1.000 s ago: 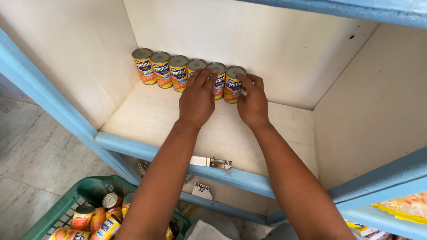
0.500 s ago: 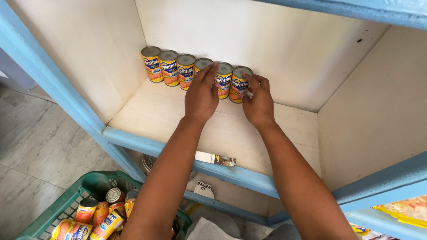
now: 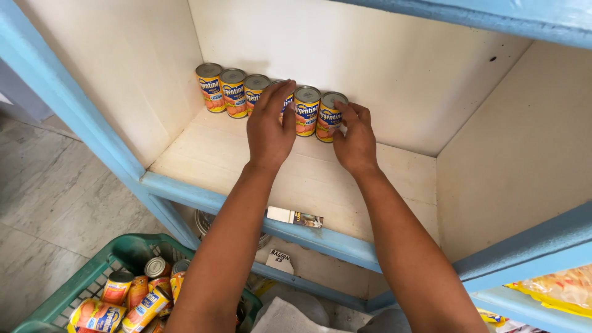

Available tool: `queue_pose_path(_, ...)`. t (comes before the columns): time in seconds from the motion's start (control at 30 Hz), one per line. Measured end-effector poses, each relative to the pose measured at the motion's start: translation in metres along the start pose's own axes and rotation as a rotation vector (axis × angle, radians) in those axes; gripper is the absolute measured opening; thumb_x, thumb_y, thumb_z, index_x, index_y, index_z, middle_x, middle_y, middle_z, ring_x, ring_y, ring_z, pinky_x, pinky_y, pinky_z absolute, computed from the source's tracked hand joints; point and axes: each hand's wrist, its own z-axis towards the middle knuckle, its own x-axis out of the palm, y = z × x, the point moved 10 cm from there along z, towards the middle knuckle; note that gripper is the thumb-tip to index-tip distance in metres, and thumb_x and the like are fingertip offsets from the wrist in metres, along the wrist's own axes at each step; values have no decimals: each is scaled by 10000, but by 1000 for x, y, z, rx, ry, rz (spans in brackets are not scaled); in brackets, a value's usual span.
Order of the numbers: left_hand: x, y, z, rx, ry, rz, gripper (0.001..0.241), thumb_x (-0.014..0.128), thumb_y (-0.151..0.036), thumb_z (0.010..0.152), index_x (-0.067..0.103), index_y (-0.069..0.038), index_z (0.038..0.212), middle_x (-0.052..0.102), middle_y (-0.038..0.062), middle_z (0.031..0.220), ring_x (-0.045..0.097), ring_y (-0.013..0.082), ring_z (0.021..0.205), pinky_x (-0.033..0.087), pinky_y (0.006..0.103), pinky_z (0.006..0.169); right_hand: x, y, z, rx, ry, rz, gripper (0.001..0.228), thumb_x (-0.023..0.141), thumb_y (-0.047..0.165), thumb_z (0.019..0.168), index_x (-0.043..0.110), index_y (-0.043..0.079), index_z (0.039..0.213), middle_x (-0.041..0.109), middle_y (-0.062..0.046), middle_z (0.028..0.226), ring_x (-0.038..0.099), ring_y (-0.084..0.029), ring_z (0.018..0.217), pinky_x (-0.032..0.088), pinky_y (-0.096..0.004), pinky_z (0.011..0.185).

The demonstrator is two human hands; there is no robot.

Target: Stocking canned meat products onto a low shelf from a plastic crate.

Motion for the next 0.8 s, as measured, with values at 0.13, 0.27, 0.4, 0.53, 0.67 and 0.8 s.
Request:
queue_pose_path(0.13, -64, -11, -37, -41, -250, -353, 268, 643, 15, 1028, 695, -72, 1275, 672, 87, 1298, 674, 213, 1184, 581, 304, 944, -36, 32, -1, -341, -253, -120, 670, 769, -22, 843, 561, 133, 1460, 445, -178, 1497, 529, -373, 1335, 486, -426, 1084)
queue_pose_path(0.27, -136, -15, -130, -74, -235, -259, 213, 650, 75, 1016, 685, -9, 1208, 662, 130, 1215, 673, 217, 1106, 575, 306, 926, -85, 69, -27, -477, -471, 78, 615, 750, -35, 927, 537, 90, 1491, 472, -133, 1535, 542, -309, 1416, 517, -408, 1077)
queue_pose_path(0.4, -210, 9, -246, -135, -106, 71, 201, 663, 72, 976, 700, -17, 1152, 693, 149, 1174, 701, 252, 1080, 569, 333, 946, -93, 97, -55, -587, -432, 308, 444, 678, -97, 1024, 579, 56, 1429, 504, -101, 1508, 593, -229, 1346, 535, -340, 981)
queue_pose_path(0.53, -282, 23, -338, -329, 70, 296, 237, 654, 29, 936, 707, -41, 1156, 695, 123, 1203, 710, 269, 1098, 572, 342, 907, -91, 173, -122, -795, -339, 326, 345, 677, -133, 1091, 632, 59, 1374, 565, -121, 1412, 627, -235, 1237, 557, -320, 935)
queue_pose_path(0.67, -330, 72, -453, -948, 192, 450, 269, 681, -91, 884, 747, -140, 1140, 703, 68, 1189, 741, 242, 974, 598, 367, 756, -52, 237, -214, -1018, -135, 327, 298, 702, -91, 990, 643, 87, 1222, 672, -141, 1235, 697, -279, 1064, 600, -368, 858)
queue_pose_path(0.8, -312, 90, -481, -882, 393, 593, 303, 705, -199, 869, 748, -159, 1167, 707, 97, 1191, 667, 335, 1086, 556, 452, 899, 48, 271, -295, -1086, 394, 463, 232, 748, 143, 940, 728, 166, 1170, 694, -43, 1157, 707, -226, 1013, 589, -380, 809)
